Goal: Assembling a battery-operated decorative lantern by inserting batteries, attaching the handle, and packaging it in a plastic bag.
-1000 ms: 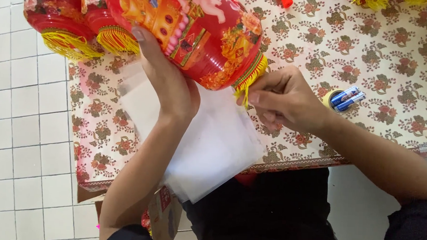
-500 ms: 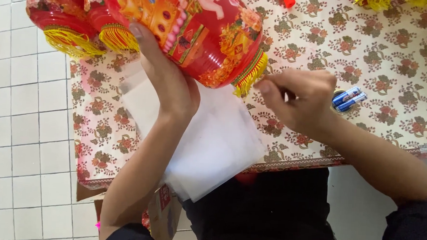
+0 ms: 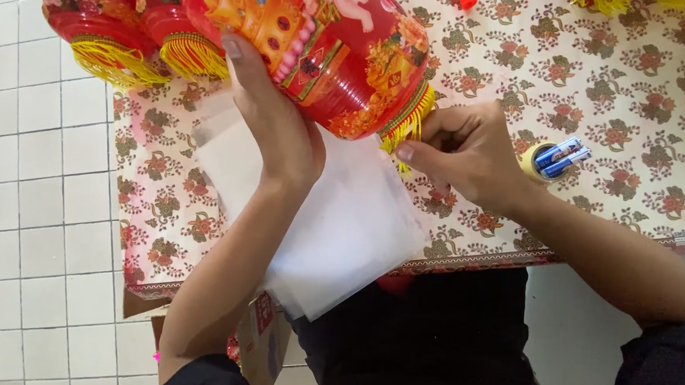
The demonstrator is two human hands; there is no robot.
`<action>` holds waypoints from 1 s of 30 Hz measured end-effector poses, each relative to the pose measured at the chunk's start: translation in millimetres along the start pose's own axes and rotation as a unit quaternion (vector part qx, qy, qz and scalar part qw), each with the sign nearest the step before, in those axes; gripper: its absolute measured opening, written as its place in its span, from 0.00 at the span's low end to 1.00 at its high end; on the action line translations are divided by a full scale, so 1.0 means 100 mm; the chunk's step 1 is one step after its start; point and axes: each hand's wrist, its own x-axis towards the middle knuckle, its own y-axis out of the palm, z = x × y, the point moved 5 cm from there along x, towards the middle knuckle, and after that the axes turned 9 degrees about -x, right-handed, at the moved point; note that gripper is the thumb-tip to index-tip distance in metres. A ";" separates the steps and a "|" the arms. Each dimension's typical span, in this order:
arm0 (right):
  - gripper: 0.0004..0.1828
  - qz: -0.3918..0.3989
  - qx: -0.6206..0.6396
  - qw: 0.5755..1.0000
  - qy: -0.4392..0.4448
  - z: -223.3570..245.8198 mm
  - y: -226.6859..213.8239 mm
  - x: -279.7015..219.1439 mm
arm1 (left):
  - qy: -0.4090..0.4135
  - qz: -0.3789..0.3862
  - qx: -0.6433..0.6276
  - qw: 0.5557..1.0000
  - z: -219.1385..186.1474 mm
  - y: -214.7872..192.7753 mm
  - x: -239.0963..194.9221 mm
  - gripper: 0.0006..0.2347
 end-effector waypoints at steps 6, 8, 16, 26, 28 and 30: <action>0.12 -0.048 -0.139 0.980 -0.136 0.16 -0.08 0.00 | -0.006 -0.009 0.001 1.000 -0.06 0.02 0.01 0.36; 0.09 0.017 -0.136 0.983 -0.119 0.17 -0.07 0.04 | -0.003 -0.001 0.010 1.000 -0.08 0.01 0.02 0.32; 0.14 0.169 -0.279 0.945 0.012 -0.06 0.00 0.13 | -0.018 -0.016 0.002 1.000 -0.13 0.01 0.07 0.35; 0.13 -0.010 -0.318 0.925 -0.207 -0.07 -0.18 0.11 | -0.029 0.050 -0.018 0.998 -0.06 0.04 0.02 0.30; 0.15 -0.010 -0.306 0.929 -0.208 0.00 -0.17 0.09 | -0.030 0.050 -0.017 0.998 -0.08 0.05 0.02 0.31; 0.18 -0.010 -0.295 0.932 -0.209 0.02 -0.19 0.08 | -0.030 0.050 -0.017 0.998 -0.11 0.04 0.03 0.32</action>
